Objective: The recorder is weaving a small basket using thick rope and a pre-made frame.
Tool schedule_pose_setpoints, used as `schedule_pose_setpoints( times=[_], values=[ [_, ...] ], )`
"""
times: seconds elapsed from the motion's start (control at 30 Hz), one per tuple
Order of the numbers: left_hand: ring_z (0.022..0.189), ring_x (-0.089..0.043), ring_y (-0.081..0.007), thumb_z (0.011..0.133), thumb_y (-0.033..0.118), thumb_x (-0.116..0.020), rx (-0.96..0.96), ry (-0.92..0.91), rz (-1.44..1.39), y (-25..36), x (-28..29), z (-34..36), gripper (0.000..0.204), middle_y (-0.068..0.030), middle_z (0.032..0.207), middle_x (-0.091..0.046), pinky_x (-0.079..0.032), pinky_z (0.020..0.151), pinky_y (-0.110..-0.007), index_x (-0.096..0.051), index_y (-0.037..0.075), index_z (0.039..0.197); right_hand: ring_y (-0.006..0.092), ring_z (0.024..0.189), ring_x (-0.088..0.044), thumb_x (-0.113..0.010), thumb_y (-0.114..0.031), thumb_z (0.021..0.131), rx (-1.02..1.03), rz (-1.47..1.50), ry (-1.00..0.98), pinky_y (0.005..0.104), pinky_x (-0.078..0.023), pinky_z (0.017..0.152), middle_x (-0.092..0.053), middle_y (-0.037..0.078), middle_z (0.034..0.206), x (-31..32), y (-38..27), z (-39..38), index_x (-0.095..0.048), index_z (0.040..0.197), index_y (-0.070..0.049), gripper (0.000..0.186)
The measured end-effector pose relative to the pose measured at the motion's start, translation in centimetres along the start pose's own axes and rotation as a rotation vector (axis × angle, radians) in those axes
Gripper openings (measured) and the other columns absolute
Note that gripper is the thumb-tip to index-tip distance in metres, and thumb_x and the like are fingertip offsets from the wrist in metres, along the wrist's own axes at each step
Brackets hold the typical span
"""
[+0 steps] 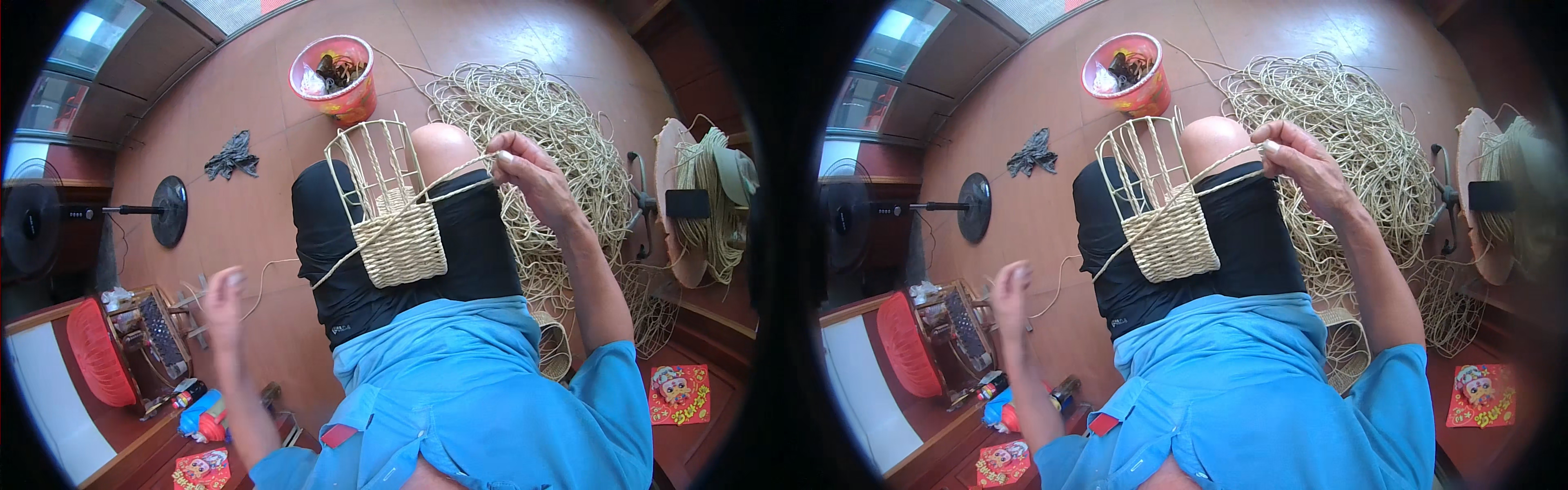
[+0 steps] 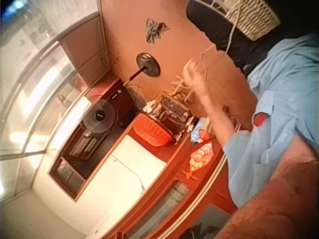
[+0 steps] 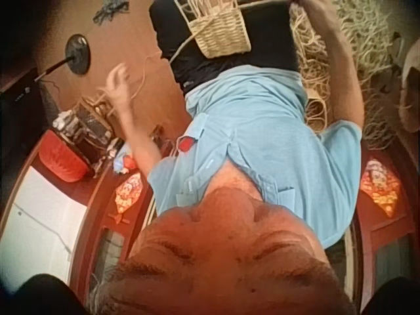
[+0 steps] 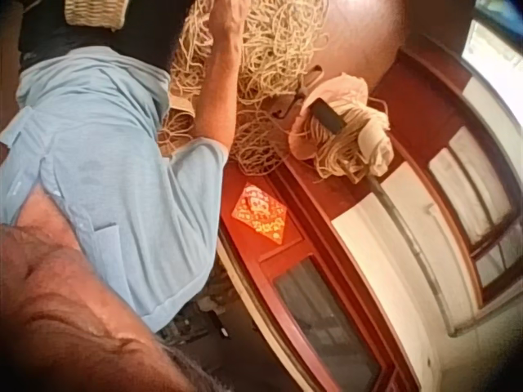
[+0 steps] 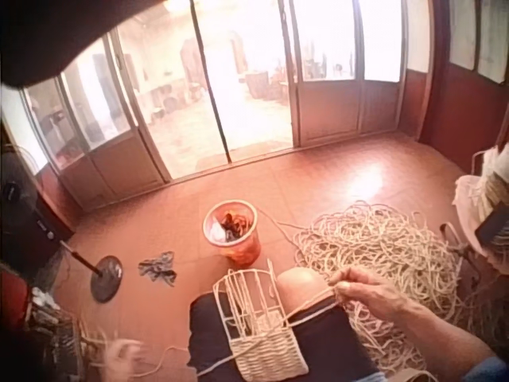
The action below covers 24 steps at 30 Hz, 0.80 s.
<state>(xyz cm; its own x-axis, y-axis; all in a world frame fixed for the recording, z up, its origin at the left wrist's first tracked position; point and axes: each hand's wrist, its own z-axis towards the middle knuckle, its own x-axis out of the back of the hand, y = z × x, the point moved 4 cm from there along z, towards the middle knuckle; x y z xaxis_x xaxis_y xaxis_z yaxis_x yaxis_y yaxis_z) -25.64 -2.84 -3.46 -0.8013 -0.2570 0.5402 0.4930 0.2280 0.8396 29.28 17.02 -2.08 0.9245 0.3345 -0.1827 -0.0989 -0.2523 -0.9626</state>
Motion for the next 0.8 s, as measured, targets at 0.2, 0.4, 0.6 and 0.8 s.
schedule_pose_setpoints(
  times=[0.2,0.4,0.6,0.8],
  values=[
    [0.106,-0.068,-0.0324,0.097,0.018,-0.079,-0.446,-0.198,0.339,14.6,-15.9,-2.6,0.02,-0.0128,0.105,-0.073,-0.054,0.092,-0.043,-0.075,0.004,0.111,0.006,0.08,-0.056,-0.06,-0.021,0.111,0.006,0.01,0.133,0.0225,-0.05,0.075,-0.062,-0.003,0.091,1.1,-2.3,1.0,-0.067,0.127,-0.009,0.021],
    [0.075,-0.059,-0.006,0.116,0.024,-0.059,-0.128,-0.291,-0.029,13.5,-13.3,2.0,0.028,0.0027,0.082,-0.063,-0.047,0.068,-0.025,-0.074,0.002,0.108,0.0072,0.081,-0.064,-0.061,-0.016,0.11,0.018,0.184,0.203,0.0224,-0.056,0.073,-0.064,-0.001,0.091,3.1,-1.1,2.8,-0.067,0.125,-0.006,0.018],
    [0.079,-0.062,-0.0079,0.113,0.027,-0.063,-0.366,0.21,0.379,19.5,-7.9,17.7,0.025,0.0003,0.086,-0.068,-0.051,0.074,-0.026,-0.078,0.007,0.117,0.0096,0.084,-0.066,-0.063,-0.016,0.109,0.024,0.134,0.282,0.0272,-0.06,0.08,-0.066,0.0,0.094,2.7,0.7,3.4,-0.067,0.125,-0.007,0.018],
    [0.089,-0.073,-0.0302,0.107,0.024,-0.071,-0.53,-0.048,-0.166,25.5,-14.5,11.4,0.021,-0.0148,0.096,-0.076,-0.056,0.085,-0.041,-0.078,0.005,0.112,0.0159,0.089,-0.073,-0.062,-0.01,0.109,-0.016,0.304,0.442,0.0306,-0.065,0.083,-0.069,0.005,0.097,3.6,2.8,3.6,-0.064,0.127,-0.004,0.019]
  ],
)
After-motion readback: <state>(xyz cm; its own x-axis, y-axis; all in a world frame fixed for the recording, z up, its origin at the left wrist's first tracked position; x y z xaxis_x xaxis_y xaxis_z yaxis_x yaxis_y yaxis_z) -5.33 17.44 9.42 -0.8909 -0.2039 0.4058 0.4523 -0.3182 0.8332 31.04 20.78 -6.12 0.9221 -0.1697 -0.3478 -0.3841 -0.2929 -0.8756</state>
